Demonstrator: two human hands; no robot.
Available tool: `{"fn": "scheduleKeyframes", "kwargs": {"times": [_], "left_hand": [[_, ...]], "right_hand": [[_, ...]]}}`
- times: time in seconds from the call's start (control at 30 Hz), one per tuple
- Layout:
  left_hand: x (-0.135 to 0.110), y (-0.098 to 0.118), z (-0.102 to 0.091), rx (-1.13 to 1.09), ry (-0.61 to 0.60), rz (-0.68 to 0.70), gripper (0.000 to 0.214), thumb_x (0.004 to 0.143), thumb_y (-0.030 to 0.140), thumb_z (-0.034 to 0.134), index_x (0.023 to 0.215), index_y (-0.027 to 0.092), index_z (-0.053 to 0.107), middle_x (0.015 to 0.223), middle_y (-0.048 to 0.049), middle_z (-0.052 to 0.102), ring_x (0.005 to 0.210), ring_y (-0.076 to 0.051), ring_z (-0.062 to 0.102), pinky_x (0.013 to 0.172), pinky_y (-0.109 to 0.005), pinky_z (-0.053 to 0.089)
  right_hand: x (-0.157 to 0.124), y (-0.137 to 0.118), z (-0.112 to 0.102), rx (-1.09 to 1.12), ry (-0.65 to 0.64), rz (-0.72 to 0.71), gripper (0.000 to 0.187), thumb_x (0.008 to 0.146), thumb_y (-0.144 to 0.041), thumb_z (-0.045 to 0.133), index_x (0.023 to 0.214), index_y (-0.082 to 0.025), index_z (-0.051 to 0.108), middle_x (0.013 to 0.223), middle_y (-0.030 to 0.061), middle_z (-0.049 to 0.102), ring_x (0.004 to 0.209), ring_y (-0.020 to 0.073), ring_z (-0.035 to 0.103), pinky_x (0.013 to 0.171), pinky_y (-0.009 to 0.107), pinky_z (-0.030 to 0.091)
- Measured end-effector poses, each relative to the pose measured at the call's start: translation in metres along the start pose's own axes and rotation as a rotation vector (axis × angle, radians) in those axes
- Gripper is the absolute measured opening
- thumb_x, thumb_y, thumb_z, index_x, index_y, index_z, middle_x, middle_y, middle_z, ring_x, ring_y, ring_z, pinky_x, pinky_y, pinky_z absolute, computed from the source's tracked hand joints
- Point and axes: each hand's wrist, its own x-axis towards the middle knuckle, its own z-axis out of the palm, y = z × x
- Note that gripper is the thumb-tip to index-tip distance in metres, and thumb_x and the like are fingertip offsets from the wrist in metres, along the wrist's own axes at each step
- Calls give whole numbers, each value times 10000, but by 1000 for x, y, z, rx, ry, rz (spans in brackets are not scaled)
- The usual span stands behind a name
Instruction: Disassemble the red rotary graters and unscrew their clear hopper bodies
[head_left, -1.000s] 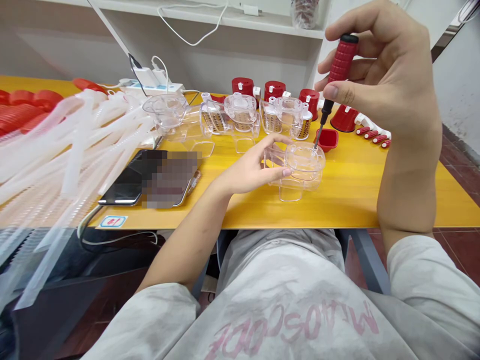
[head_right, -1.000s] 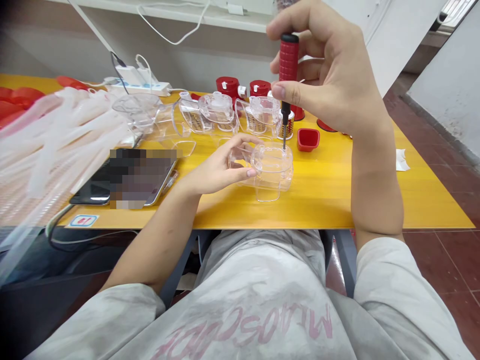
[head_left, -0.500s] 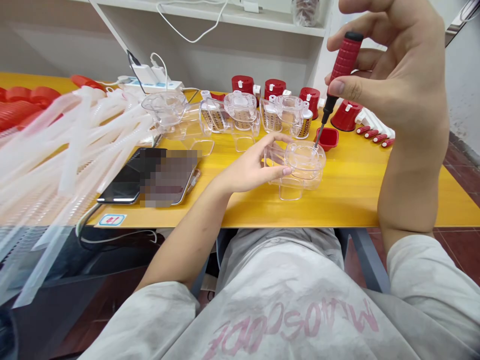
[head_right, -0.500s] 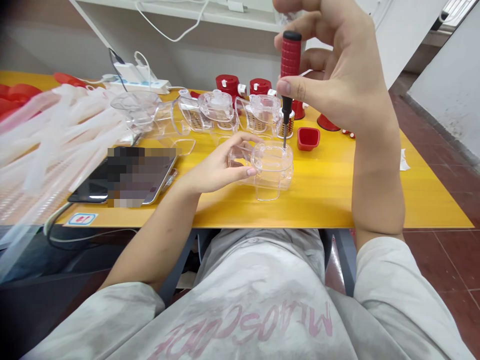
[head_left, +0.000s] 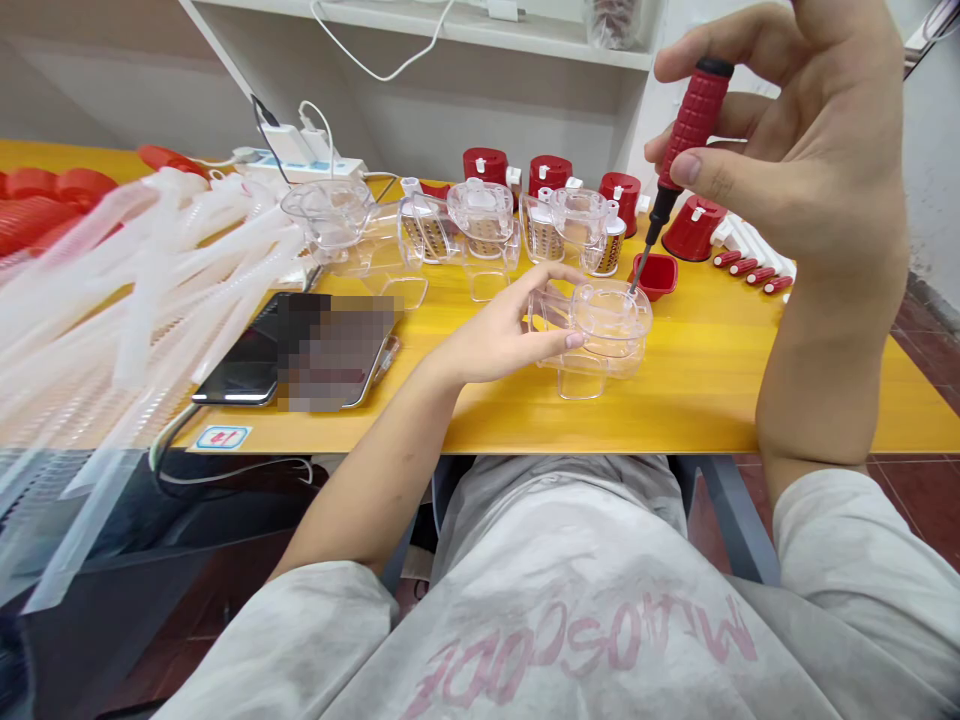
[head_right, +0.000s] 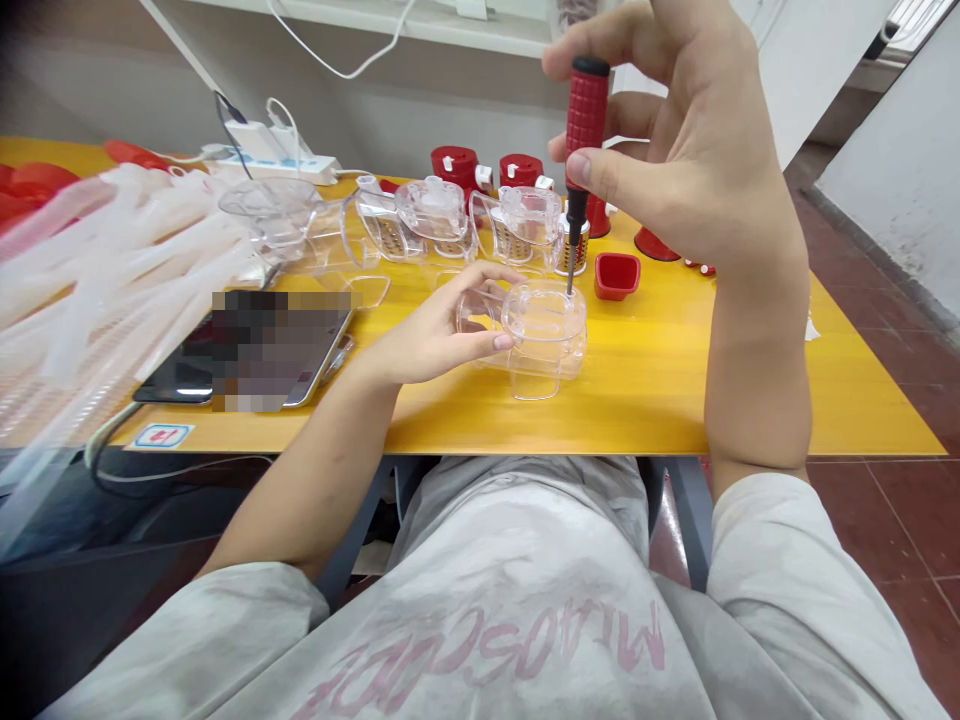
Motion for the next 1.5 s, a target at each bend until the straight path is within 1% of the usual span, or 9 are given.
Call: {"fn": "scheduleKeyframes", "kwargs": {"times": [0.2,0.4,0.6,0.73,0.9,1.03,1.23,1.37,1.5], "left_hand": [[0,-2,0,7,5,11,822,902,737,923,1517,282,620,1359,-95,756,1197,-319,757,1030,-455,654],[1,-4,0,4,4,14,840,896,750,924,1525,281,623,1343,-93,754,1193,-315,757,1014,-442,654],[1,-6,0,3,5,21,825,903,730,931,1524,282,624,1384,-100,745,1195,-307,746,1009,-429,651],[1,-6,0,9,7,25,837,904,733,929,1528,268,621,1369,-97,745,1193,-305,746,1034,-436,647],[1,-6,0,26,5,37,845,910,768,918,1525,268,624,1394,-100,743,1201,-303,750,1027,-428,650],[2,-9,-1,29,6,53,847,913,793,910,1522,277,627,1378,-99,746,1196,-307,756,1021,-438,655],[1,-10,0,20,13,66,825,916,778,918,1514,289,630,1420,-100,743,1187,-296,759,1025,-441,663],[1,-9,-1,17,11,61,831,915,776,918,1515,280,629,1417,-102,746,1184,-297,761,1003,-431,666],[1,-8,0,22,9,58,826,918,779,914,1510,277,632,1426,-105,746,1209,-307,764,1031,-444,666]], "right_hand": [[1,-2,-1,0,-24,-12,636,867,-156,872,1402,-491,794,1571,-160,689,1449,229,722,1066,374,804],[2,-2,1,-24,-9,10,640,836,-159,835,1343,-549,800,1563,-187,698,1457,250,724,1049,352,813],[1,0,1,15,0,-15,655,843,-130,820,1356,-538,814,1560,-161,704,1474,270,701,1062,396,814],[2,3,-2,-4,-26,-32,664,857,-140,824,1393,-531,801,1578,-164,698,1482,270,701,1064,389,817],[3,9,-4,-40,-52,-78,643,903,-221,841,1472,-511,766,1594,-192,682,1486,225,699,1080,362,811],[3,10,-4,-35,-37,-88,677,870,-184,835,1464,-502,771,1580,-182,693,1458,215,711,1062,346,809],[3,10,-4,-53,-50,-93,634,903,-274,872,1478,-518,760,1595,-197,685,1469,208,715,1073,348,806],[4,13,-4,-63,-58,-107,639,906,-278,884,1476,-540,762,1601,-198,688,1471,222,711,1056,339,812],[5,12,-4,-61,-61,-107,637,902,-287,888,1475,-532,755,1591,-191,690,1468,218,708,1059,338,810]]}}
